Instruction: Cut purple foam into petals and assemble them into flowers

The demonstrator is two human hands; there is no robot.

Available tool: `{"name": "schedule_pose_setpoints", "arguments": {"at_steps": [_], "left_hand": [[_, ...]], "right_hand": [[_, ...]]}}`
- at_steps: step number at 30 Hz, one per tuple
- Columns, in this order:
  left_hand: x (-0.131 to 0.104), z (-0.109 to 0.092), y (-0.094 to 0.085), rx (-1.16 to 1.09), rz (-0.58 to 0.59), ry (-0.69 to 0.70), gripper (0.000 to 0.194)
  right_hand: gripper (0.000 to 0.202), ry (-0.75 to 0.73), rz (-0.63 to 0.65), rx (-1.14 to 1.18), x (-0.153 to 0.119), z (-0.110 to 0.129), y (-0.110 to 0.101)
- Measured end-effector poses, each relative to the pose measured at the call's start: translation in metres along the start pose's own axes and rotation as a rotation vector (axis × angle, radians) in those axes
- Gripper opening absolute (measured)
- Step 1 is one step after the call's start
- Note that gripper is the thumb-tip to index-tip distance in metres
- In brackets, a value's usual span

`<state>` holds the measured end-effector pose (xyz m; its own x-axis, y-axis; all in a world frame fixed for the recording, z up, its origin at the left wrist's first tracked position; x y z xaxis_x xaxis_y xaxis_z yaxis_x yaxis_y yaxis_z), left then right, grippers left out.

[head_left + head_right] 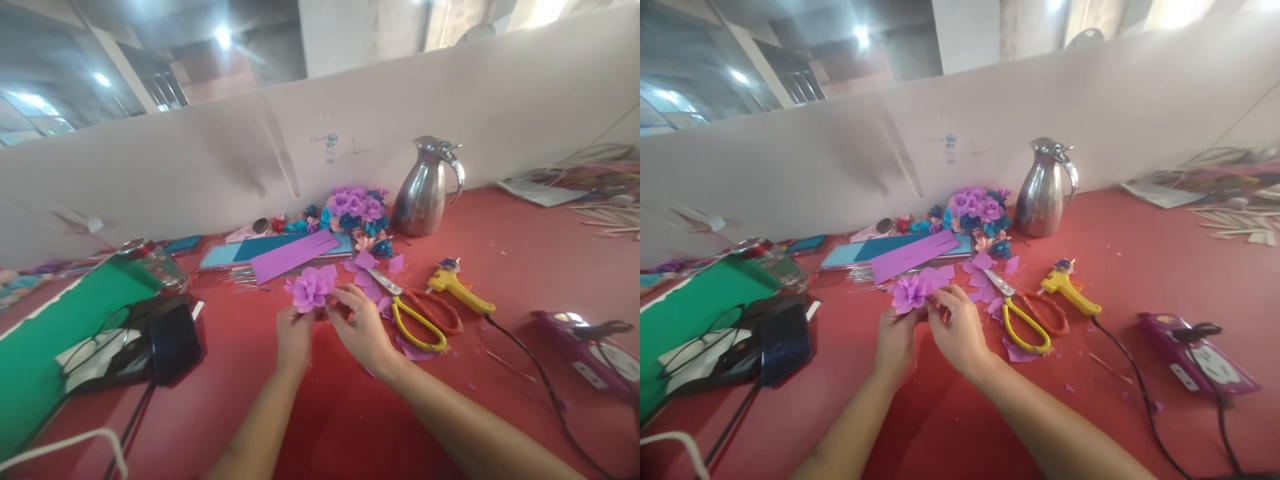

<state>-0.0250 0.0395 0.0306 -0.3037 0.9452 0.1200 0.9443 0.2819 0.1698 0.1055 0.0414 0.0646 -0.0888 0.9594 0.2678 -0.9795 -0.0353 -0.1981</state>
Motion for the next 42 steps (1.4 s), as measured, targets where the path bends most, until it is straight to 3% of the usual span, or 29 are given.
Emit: {"name": "schedule_pose_setpoints", "arguments": {"at_steps": [5, 12, 21, 28, 35, 42], "left_hand": [[0.005, 0.002, 0.003, -0.180, 0.023, -0.176, 0.018], [0.004, 0.004, 0.004, -0.236, 0.034, -0.272, 0.023], [0.002, 0.003, 0.011, -0.188, 0.101, -0.153, 0.018], [-0.003, 0.002, 0.011, 0.012, 0.104, -0.016, 0.022], [-0.005, -0.012, 0.011, 0.145, 0.069, 0.067, 0.024], [-0.004, -0.012, 0.009, 0.209, 0.106, 0.104, 0.023]], "right_hand": [[0.023, 0.082, -0.040, 0.007, 0.003, -0.007, -0.003], [0.019, 0.140, -0.046, 0.013, 0.007, -0.013, -0.006], [0.015, 0.075, -0.124, -0.068, 0.002, -0.006, -0.006], [0.010, 0.088, -0.197, 0.043, 0.001, -0.012, -0.007], [0.011, 0.095, -0.156, 0.167, 0.003, -0.018, -0.005], [0.018, 0.209, -0.090, 0.347, 0.005, -0.035, 0.000]]}}
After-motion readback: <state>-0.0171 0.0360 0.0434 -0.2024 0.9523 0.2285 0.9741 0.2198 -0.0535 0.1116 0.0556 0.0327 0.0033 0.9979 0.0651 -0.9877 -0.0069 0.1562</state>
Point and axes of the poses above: each hand's wrist, its own x-axis towards the middle knuckle, its own y-axis out of the palm, z = x × y, the point moved 5 cm from there along x, towards the middle knuckle, and after that the axes turned 7 degrees about y, right-handed, at the moved point
